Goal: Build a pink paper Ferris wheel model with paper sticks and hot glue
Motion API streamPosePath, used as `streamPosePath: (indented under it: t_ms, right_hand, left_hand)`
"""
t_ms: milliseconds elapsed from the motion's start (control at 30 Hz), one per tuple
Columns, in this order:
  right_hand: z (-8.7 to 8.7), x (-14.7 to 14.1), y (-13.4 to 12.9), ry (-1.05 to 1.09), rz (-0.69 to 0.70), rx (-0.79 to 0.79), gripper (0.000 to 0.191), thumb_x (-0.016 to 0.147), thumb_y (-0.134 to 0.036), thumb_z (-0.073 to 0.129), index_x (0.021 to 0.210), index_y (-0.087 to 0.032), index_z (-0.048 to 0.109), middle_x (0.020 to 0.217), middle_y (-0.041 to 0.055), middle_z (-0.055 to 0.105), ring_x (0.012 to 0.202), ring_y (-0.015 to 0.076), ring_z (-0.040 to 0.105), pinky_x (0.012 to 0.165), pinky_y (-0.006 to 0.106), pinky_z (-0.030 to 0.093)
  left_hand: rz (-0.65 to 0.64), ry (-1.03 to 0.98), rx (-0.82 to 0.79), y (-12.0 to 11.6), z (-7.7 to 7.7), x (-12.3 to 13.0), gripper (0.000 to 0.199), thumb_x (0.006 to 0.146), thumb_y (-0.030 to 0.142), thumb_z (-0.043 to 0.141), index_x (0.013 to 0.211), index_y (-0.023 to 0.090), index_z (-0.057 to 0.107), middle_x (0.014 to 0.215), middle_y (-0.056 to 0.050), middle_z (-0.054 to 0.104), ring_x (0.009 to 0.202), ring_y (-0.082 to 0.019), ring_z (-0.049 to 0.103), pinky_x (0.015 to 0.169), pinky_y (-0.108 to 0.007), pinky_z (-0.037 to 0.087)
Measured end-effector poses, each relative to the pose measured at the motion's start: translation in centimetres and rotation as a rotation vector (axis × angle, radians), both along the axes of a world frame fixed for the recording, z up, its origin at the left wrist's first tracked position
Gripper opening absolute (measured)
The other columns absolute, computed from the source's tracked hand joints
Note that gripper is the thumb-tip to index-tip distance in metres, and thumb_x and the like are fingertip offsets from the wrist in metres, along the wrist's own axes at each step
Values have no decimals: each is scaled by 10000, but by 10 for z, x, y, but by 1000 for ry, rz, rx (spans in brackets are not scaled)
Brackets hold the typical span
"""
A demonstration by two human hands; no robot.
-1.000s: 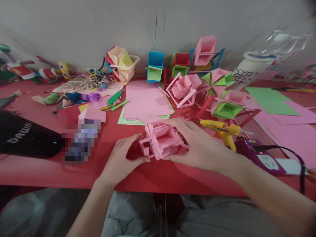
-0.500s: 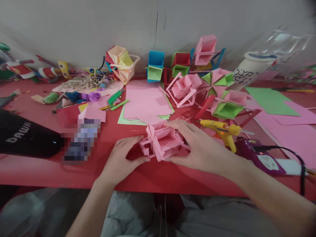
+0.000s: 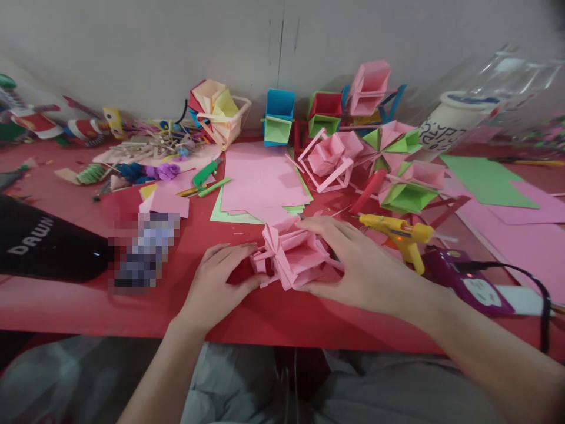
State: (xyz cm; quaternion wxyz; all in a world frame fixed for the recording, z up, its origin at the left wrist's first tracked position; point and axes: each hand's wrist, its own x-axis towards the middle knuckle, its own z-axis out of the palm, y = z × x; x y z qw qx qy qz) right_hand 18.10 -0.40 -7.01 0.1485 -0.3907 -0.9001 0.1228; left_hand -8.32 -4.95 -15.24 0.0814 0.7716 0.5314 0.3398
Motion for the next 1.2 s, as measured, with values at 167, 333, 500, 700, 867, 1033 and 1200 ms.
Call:
streamPosePath:
  t_ms: [167,333,500,700,867,1033,1200]
  right_hand:
    - [0,1,-1,-2,-4,10,726,814,-495,760,1418,-268,426,1435,133,591,1289,333,599,1002,486,539]
    - [1,0,-2,-6,-3,18,718,813,-487,766,1410,-271,430,1419,118,605,1280,324,605,1008,480,536]
    - [0,-1,-1,-20,-1,23,722,825,-508,745,1429,-268,430,1443,119,590,1310,329,581,1021,488,527]
    - [1,0,-2,-36,-4,13,714,834,-505,731,1435,-259,436,1448,120,588,1326,327,568,1040,496,512]
    - [1,0,-3,-21,-2,16,697,828,-483,739,1425,-262,455,1447,123,588,1320,339,572,1020,502,521]
    - [3,-1,-3,-21,-2,-2,685,831,-467,733,1426,-263,462,1457,128,581,1323,347,568,1013,513,522]
    - [6,-1,-4,-31,20,5,652,844,-453,726,1412,-262,467,1449,119,588,1323,331,569,1029,501,514]
  left_hand:
    - [-15,10,21,1,0,-1,422,882,483,722,1218,237,654,1167,-61,763,1050,-265,702,996,-440,469]
    - [-25,10,53,2,0,0,435,869,494,731,1205,229,656,1156,-65,766,1036,-260,709,992,-440,460]
    - [-38,0,89,4,1,1,406,861,458,753,1178,217,677,1126,-64,772,1020,-257,714,956,-422,482]
    - [-38,-27,131,5,0,0,339,861,380,773,1156,229,701,1103,-61,773,989,-245,714,900,-399,523]
    - [-17,-68,128,4,1,2,267,882,361,750,1108,222,724,1066,-67,774,968,-239,716,873,-383,550]
    - [-26,-75,121,4,3,4,194,900,320,733,1069,224,745,1038,-57,779,953,-225,718,859,-371,555]
    - [-36,-71,133,5,6,4,166,901,312,734,1041,225,757,1018,-50,787,924,-220,723,846,-372,552]
